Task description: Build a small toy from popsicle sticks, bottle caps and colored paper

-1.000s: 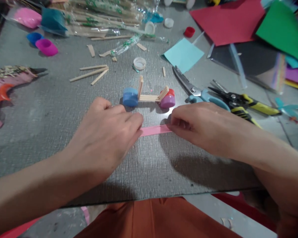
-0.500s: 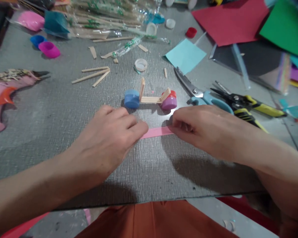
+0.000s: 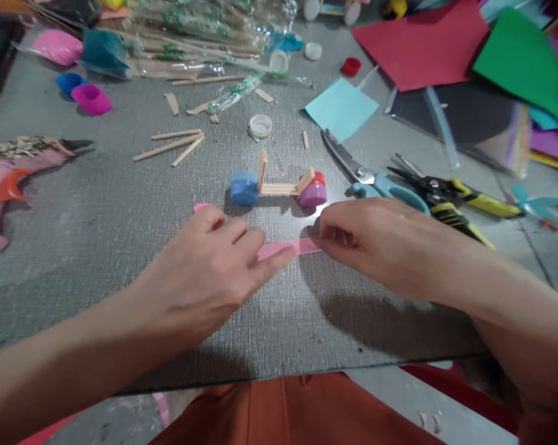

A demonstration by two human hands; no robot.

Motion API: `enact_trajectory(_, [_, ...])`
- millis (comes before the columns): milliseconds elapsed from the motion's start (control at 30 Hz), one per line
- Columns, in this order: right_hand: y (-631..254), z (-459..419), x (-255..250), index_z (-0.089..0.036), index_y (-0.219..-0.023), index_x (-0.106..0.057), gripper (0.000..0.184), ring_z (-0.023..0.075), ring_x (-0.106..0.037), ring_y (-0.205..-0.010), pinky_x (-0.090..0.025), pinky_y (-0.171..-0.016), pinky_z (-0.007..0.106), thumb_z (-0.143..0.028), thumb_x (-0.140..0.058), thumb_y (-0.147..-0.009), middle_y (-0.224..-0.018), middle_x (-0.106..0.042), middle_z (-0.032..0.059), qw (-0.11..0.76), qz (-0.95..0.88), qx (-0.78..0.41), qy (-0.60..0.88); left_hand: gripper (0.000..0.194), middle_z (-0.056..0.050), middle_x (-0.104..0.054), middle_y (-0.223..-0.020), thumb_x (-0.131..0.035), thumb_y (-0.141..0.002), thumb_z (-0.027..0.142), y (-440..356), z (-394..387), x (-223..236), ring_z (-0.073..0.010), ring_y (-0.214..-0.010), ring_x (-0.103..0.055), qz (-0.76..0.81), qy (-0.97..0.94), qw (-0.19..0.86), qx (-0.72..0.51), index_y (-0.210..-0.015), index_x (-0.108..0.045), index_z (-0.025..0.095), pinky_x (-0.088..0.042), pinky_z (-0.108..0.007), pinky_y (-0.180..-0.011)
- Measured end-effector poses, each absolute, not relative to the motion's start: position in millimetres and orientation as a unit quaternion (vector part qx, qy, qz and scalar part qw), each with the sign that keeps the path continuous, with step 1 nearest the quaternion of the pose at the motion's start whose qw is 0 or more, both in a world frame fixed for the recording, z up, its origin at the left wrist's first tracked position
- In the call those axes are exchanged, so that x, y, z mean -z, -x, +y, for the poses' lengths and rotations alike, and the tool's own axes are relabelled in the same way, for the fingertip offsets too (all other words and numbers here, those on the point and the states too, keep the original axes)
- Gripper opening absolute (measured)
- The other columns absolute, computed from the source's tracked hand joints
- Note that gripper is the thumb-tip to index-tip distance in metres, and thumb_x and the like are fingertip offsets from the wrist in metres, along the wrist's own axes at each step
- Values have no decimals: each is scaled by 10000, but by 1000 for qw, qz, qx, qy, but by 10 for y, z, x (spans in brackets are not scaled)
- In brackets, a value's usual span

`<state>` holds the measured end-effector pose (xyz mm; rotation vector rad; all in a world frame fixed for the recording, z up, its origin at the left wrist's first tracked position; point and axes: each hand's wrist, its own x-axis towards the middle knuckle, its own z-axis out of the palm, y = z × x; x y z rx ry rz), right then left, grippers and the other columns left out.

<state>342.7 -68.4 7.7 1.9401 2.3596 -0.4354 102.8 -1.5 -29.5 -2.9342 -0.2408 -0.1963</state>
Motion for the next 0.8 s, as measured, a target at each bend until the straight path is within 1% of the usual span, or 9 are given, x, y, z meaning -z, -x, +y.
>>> enact_trajectory(100, [-3438, -797, -113, -185, -906, -682, 180, 222, -617, -739, -392, -645, 332, -196, -521, -985, -826, -682, 70, -28, 795, 52, -603, 476, -53, -605, -753, -503, -954, 133, -1033, -10, 278, -257, -685, -570, -65, 990, 108, 69, -1405, -622, 226, -435, -415, -663])
enact_trajectory(167, [-3423, -897, -121, -158, -1018, -715, 254, 252, -628, -782, -430, -655, 356, -150, -462, -990, -866, -689, 99, -49, 834, 14, -550, 491, -49, -595, -748, -511, -955, 138, -1034, -9, 271, -261, -689, -575, -58, 989, 115, 70, -1430, -604, 218, -430, -409, -647])
enact_trajectory(267, [-3359, -1024, -67, -74, -1160, -715, 356, 255, -630, -739, -463, -613, 373, -67, -420, -961, -884, -706, 116, -29, 882, 8, -471, 441, -47, -589, -742, -516, -949, 127, -1037, -10, 274, -262, -683, -574, -60, 988, 123, 74, -1361, -650, 207, -428, -407, -635])
enact_trajectory(367, [-3287, -1092, 42, 8, -1282, -659, 409, 265, -650, -759, -494, -618, 389, -41, -449, -935, -951, -730, 135, -17, 889, -20, -457, 400, -46, -587, -737, -506, -951, 114, -1044, -15, 282, -262, -680, -567, -66, 987, 124, 78, -1302, -674, 207, -432, -410, -634])
enact_trajectory(500, [-3249, -1144, 140, 28, -1291, -654, 402, 260, -633, -711, -465, -566, 393, -58, -507, -927, -883, -713, 114, -5, 879, -32, -476, 351, -47, -582, -731, -477, -988, 134, -1047, -21, 286, -259, -686, -566, -69, 986, 123, 86, -1256, -690, 207, -434, -408, -644])
enact_trajectory(667, [-3328, -1240, 155, 56, -1313, -624, 424, 259, -607, -668, -405, -530, 388, -42, -523, -913, -799, -666, 90, 22, 864, -74, -497, 437, -53, -599, -748, -449, -977, 107, -1037, -25, 283, -275, -687, -576, -68, 985, 129, 89, -1355, -653, 192, -430, -420, -635])
enact_trajectory(800, [-3429, -1313, 166, 41, -1345, -591, 448, 245, -585, -633, -375, -539, 377, -31, -497, -914, -743, -629, 59, 47, 853, -104, -509, 428, -52, -604, -752, -435, -984, 99, -1036, -44, 275, -264, -702, -573, -73, 985, 133, 87, -1315, -683, 207, -425, -414, -655])
